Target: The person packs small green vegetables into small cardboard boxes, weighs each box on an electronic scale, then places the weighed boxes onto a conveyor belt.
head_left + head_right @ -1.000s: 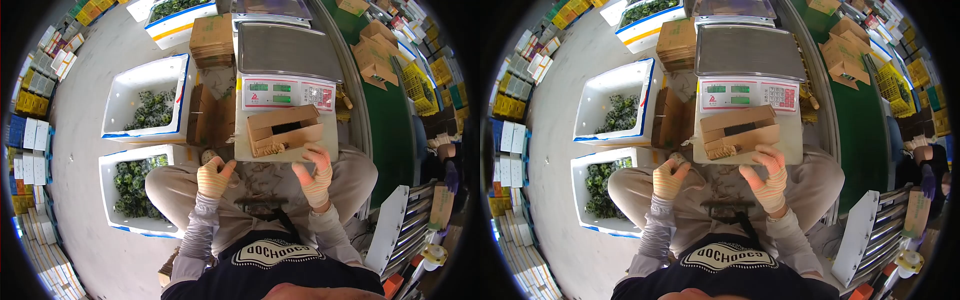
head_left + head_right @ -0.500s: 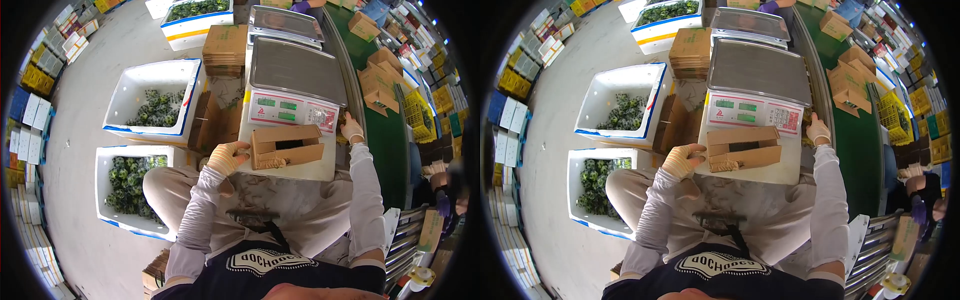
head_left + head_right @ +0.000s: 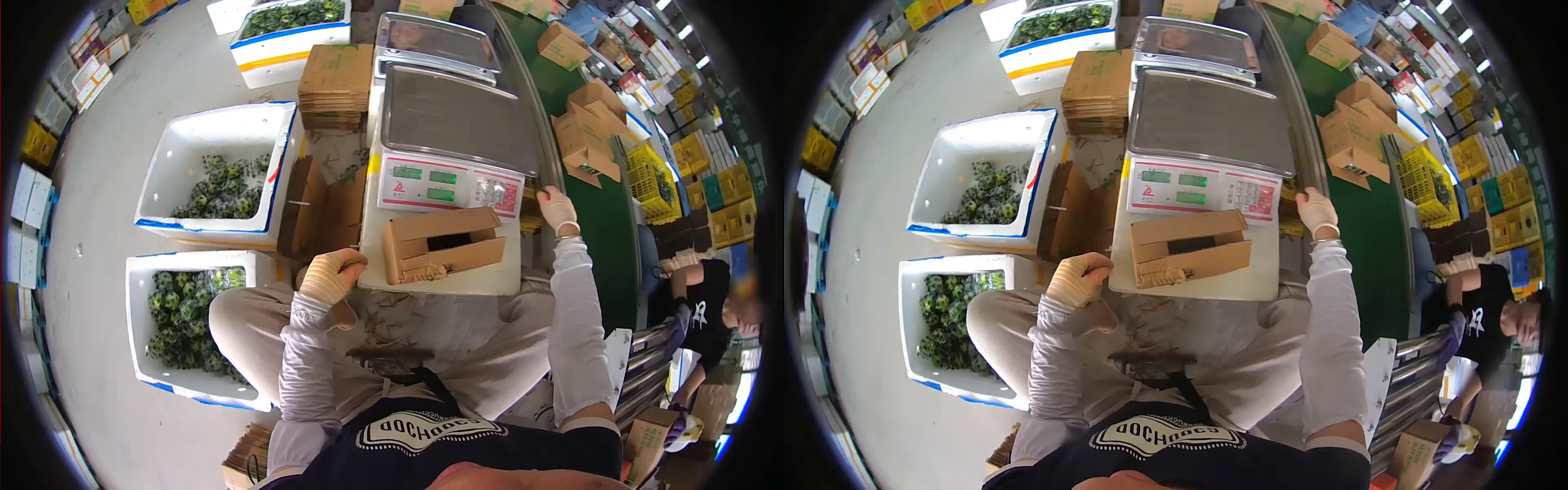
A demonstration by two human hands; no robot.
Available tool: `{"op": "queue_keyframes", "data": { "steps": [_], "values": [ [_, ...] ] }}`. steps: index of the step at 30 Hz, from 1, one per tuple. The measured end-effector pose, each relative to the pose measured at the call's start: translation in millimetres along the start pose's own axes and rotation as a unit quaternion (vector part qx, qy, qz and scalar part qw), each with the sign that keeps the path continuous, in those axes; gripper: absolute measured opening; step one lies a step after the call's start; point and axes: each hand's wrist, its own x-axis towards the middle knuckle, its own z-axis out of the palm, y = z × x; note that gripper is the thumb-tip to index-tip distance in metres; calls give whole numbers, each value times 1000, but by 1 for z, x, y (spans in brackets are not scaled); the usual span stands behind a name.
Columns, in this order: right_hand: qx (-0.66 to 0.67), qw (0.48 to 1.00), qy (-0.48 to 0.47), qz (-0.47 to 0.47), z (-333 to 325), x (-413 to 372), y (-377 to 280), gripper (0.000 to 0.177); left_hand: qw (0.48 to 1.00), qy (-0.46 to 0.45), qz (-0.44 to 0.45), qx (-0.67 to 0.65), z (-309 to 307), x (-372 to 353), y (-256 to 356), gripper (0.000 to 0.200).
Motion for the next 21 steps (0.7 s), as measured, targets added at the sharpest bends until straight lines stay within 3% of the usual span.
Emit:
{"op": "queue_keyframes", "data": {
  "steps": [1,3,4,8,11,13,15,17,19,21],
  "values": [
    [88,996,7,-28,12,1,7,48,1000,-11,13,0,4,4,4,20],
    [211,976,39,-35,10,-8,-6,39,998,-15,18,-66,7,5,4,17],
    [207,972,94,-55,15,-2,-5,36,995,-5,73,-69,12,7,0,16],
    [128,967,197,-101,-11,3,-35,30,994,-22,72,-77,16,9,-3,16],
    [93,960,252,-83,-72,-20,-62,26,996,-40,7,-83,11,4,9,16],
    [265,888,363,-102,-93,-33,-50,26,996,-13,-72,-55,4,-3,22,18],
    [547,753,355,-88,-124,-81,-58,33,999,-10,-50,4,3,3,-2,20],
    [627,706,321,-77,-138,-138,-67,35,993,14,-103,-53,7,7,-25,23],
    [751,624,216,0,-131,-199,-103,34,996,30,-80,-32,12,8,-34,25],
    [816,571,44,81,-108,-253,-130,31,994,74,-82,-17,17,8,-38,26]
  ]
}}
